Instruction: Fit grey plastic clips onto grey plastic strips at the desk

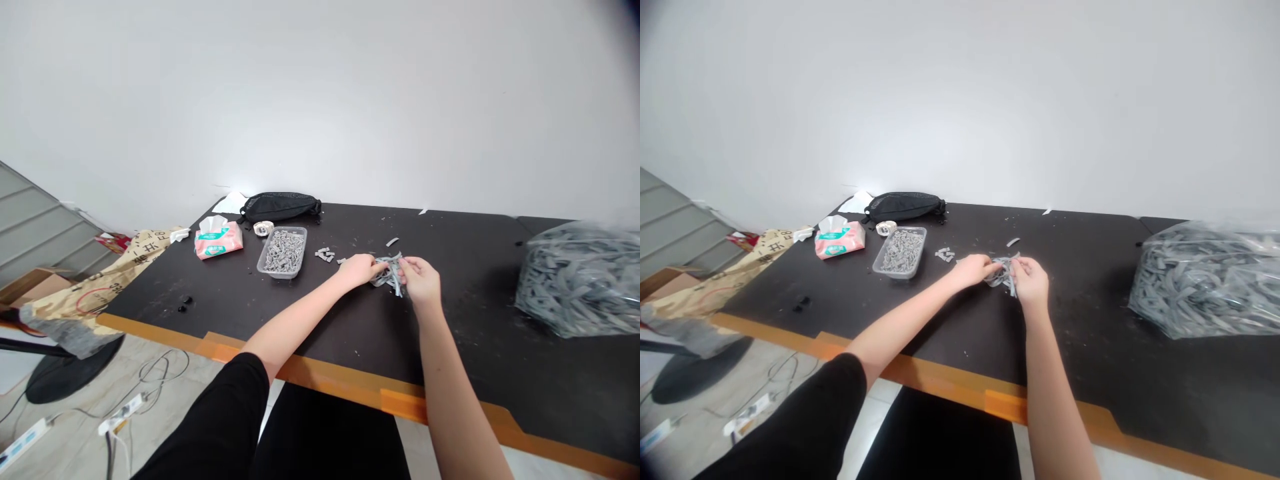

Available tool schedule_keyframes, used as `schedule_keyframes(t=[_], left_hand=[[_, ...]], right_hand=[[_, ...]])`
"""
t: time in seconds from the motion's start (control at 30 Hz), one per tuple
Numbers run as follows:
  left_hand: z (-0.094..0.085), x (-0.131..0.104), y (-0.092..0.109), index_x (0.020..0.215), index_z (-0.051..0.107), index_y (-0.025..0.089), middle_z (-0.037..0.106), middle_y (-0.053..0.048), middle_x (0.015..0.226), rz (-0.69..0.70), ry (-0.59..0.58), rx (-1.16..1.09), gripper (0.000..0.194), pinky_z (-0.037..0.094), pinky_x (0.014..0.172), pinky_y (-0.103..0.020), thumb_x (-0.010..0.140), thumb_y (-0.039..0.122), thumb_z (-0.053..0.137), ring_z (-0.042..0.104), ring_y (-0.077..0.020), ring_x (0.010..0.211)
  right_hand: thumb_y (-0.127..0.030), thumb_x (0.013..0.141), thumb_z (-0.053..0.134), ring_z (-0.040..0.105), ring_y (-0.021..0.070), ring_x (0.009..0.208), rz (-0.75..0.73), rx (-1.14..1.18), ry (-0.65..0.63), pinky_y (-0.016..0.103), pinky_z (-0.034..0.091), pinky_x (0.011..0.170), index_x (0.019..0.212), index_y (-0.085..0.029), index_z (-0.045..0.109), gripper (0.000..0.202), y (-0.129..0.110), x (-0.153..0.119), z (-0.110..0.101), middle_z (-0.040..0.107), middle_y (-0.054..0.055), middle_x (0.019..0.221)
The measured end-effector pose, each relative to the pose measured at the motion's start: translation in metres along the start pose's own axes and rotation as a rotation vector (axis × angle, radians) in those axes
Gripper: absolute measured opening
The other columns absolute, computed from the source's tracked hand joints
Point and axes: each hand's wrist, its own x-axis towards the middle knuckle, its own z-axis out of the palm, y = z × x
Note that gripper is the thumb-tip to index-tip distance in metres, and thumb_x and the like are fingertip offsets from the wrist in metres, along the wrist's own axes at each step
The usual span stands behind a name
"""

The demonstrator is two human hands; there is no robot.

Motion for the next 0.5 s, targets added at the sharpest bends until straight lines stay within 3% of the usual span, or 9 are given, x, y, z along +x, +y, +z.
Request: schedule_keyframes(t=[0.1, 0.27, 0.33, 0.4, 0.5], left_hand=[[-0.016, 0.005, -0.02, 0.122, 0.066, 0.017, 0.068, -0.01, 0.124, -0.014, 0.065, 0.022, 0.031, 0.06, 0.095, -0.044, 0.102, 0.041, 0.063, 0.068, -0.023, 0.108], [-0.086, -0.005, -0.101, 0.127, 0.064, 0.017, 0.064, -0.012, 0.132, -0.213, 0.207, 0.187, 0.033, 0.058, 0.1, -0.048, 0.101, 0.038, 0.065, 0.066, -0.0257, 0.116], [-0.106, -0.008, -0.129, 0.129, 0.063, 0.017, 0.063, -0.012, 0.133, -0.279, 0.224, 0.245, 0.036, 0.059, 0.099, -0.049, 0.1, 0.038, 0.066, 0.065, -0.0265, 0.116], [-0.116, -0.007, -0.148, 0.129, 0.063, 0.017, 0.064, -0.011, 0.132, -0.29, 0.206, 0.282, 0.035, 0.059, 0.098, -0.048, 0.1, 0.037, 0.067, 0.066, -0.0262, 0.115], [-0.118, -0.003, -0.16, 0.128, 0.064, 0.017, 0.064, -0.011, 0.132, -0.252, 0.169, 0.308, 0.034, 0.059, 0.098, -0.047, 0.1, 0.037, 0.066, 0.066, -0.0258, 0.115]], right_hand=[[-0.036, 0.101, 0.065, 0.067, 0.0128, 0.076, 0.009, -0.019, 0.008, 0.028, 0.06, 0.066, 0.112, -0.014, 0.066, 0.024, 0.001, 0.001, 0.0, 0.069, 0.003, 0.098], [-0.036, 0.1, 0.066, 0.068, 0.0142, 0.08, -0.001, -0.025, -0.037, 0.03, 0.061, 0.071, 0.113, -0.014, 0.067, 0.025, -0.004, -0.007, 0.011, 0.07, 0.004, 0.101], [-0.036, 0.1, 0.066, 0.068, 0.0139, 0.079, -0.022, -0.021, -0.053, 0.03, 0.061, 0.07, 0.111, -0.014, 0.067, 0.025, -0.006, -0.011, 0.015, 0.07, 0.004, 0.099], [-0.036, 0.1, 0.066, 0.068, 0.0131, 0.076, -0.045, -0.02, -0.06, 0.029, 0.06, 0.069, 0.109, -0.014, 0.067, 0.024, -0.008, -0.015, 0.017, 0.07, 0.003, 0.096], [-0.037, 0.1, 0.066, 0.067, 0.0124, 0.074, -0.071, -0.027, -0.068, 0.028, 0.06, 0.067, 0.107, -0.014, 0.068, 0.024, -0.01, -0.019, 0.019, 0.07, 0.002, 0.093]])
